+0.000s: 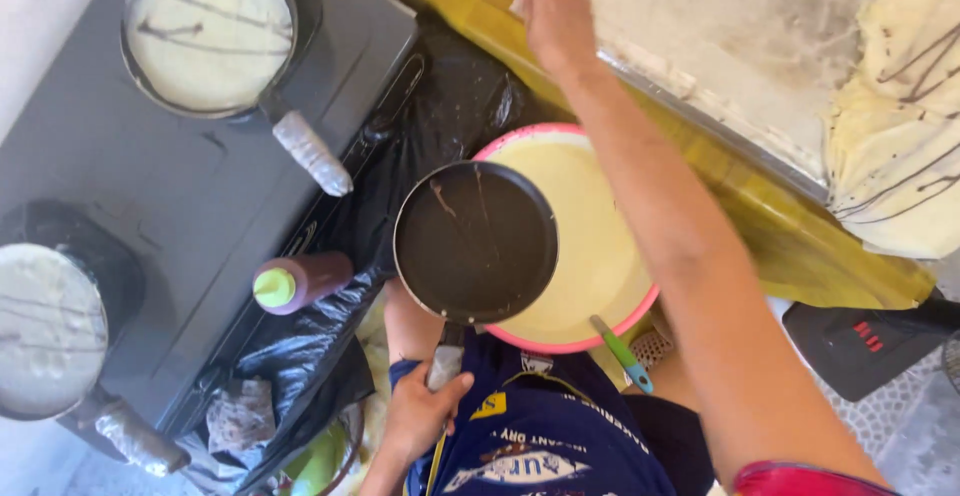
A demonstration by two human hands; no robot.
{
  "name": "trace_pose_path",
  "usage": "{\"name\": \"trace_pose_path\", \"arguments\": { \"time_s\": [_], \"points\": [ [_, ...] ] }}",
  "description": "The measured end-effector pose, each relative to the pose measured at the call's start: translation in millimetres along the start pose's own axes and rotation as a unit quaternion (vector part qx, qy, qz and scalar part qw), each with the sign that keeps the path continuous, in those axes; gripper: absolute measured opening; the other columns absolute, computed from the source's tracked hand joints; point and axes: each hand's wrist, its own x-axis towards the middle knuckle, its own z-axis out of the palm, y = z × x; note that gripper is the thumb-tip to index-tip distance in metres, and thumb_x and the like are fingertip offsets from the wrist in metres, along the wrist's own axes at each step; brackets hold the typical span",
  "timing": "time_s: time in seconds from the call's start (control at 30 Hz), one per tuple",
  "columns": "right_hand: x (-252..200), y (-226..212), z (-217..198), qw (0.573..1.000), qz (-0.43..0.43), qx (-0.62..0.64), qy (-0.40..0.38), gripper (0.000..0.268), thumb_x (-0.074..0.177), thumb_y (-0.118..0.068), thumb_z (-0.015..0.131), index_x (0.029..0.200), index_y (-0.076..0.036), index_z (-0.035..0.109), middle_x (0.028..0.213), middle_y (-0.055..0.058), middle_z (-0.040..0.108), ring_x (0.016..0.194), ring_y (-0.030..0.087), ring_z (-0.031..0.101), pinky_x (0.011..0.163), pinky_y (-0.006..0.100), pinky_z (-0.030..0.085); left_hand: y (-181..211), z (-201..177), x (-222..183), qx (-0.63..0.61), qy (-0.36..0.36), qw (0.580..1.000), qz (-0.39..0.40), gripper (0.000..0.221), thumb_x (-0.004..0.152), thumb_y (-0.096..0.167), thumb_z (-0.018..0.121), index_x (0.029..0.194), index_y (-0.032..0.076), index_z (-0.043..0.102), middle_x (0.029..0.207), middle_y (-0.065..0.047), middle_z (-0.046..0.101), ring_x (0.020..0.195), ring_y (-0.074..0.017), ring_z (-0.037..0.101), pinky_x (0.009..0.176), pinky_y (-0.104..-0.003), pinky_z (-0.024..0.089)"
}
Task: Preparing crepes by pouring batter into pans, rotating them to spread it, and adding chocolate sauce.
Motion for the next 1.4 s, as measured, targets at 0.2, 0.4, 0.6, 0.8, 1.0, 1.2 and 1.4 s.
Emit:
{"name": "trace_pose_path", "arguments": {
  "time_s": [0.2, 0.4, 0.6, 0.8, 1.0, 1.2, 1.4],
  "points": [
    [-257, 50, -29, 0.959, 0.053, 0.035, -0.276, 0.067, 0.105, -0.047, 0.027, 0.166, -0.024, 0.011, 0.174, 0.002, 0.008, 0.160, 0.024, 0.008, 0.129, 0.045, 0.005, -3, 3, 21, 0.049, 0.008, 0.998, 0.034, 0.033, 0.085, 0.042, 0.078, 0.095, 0.011, 0.071, 0.061, -0.007, 0.071, 0.045, -0.0163, 0.064, 0.064, -0.029, 0.056],
    [-523, 55, -9, 0.826, 0.116, -0.373, -0.405, 0.027, 0.095, -0.023, 0.055, 0.108, -0.014, 0.077, 0.087, 0.005, 0.076, 0.080, 0.028, 0.075, 0.068, 0.047, 0.055, -27, 3, 38, 0.146, 0.078, 0.963, 0.215, 0.061, 0.087, 0.056, 0.073, 0.088, -0.005, 0.068, 0.086, -0.033, 0.071, 0.095, -0.0519, 0.070, 0.086, -0.056, 0.054],
    [-471, 101, -27, 0.895, -0.031, -0.402, -0.191, 0.009, 0.082, -0.018, 0.064, 0.074, -0.020, 0.060, 0.063, 0.001, 0.058, 0.058, 0.025, 0.065, 0.051, 0.039, 0.047, -50, 8, 46, 0.111, 0.052, 0.969, 0.216, 0.049, 0.083, 0.050, 0.077, 0.065, 0.007, 0.062, 0.043, -0.008, 0.061, 0.049, -0.0210, 0.068, 0.060, -0.030, 0.055],
    [-426, 77, -144, 0.831, -0.113, -0.538, -0.084, 0.006, 0.078, -0.015, 0.063, 0.078, -0.020, 0.061, 0.068, -0.001, 0.048, 0.061, 0.021, 0.054, 0.055, 0.036, 0.038, -50, 9, 43, 0.127, 0.072, 0.951, 0.274, 0.054, 0.081, 0.055, 0.079, 0.066, 0.006, 0.062, 0.048, -0.010, 0.065, 0.053, -0.0218, 0.072, 0.058, -0.032, 0.057],
    [-442, 84, -233, 0.880, 0.143, -0.404, -0.203, 0.038, 0.094, -0.052, 0.056, 0.102, -0.018, 0.072, 0.087, 0.004, 0.071, 0.080, 0.030, 0.075, 0.067, 0.041, 0.055, -20, 10, 36, 0.328, 0.129, 0.865, 0.358, 0.047, 0.098, 0.042, 0.064, 0.094, -0.005, 0.067, 0.090, -0.032, 0.073, 0.097, -0.0482, 0.072, 0.090, -0.055, 0.056],
    [-442, 27, -244, 0.877, 0.289, -0.286, -0.255, 0.048, 0.089, -0.051, 0.059, 0.131, -0.033, 0.073, 0.102, 0.011, 0.080, 0.098, 0.038, 0.077, 0.084, 0.048, 0.056, 2, 15, 74, 0.254, 0.040, 0.907, 0.333, 0.048, 0.091, 0.051, 0.067, 0.088, 0.003, 0.064, 0.080, -0.021, 0.071, 0.086, -0.0404, 0.074, 0.079, -0.045, 0.057],
    [-454, -13, -226, 0.915, 0.020, -0.400, 0.049, 0.039, 0.074, -0.029, 0.069, 0.112, -0.033, 0.078, 0.076, -0.008, 0.058, 0.065, 0.013, 0.063, 0.064, 0.022, 0.053, 13, 27, 65, 0.055, -0.097, 0.963, 0.246, 0.036, 0.090, 0.035, 0.073, 0.081, 0.001, 0.065, 0.053, -0.010, 0.063, 0.038, -0.0183, 0.062, 0.040, -0.026, 0.049]
  ]
}}
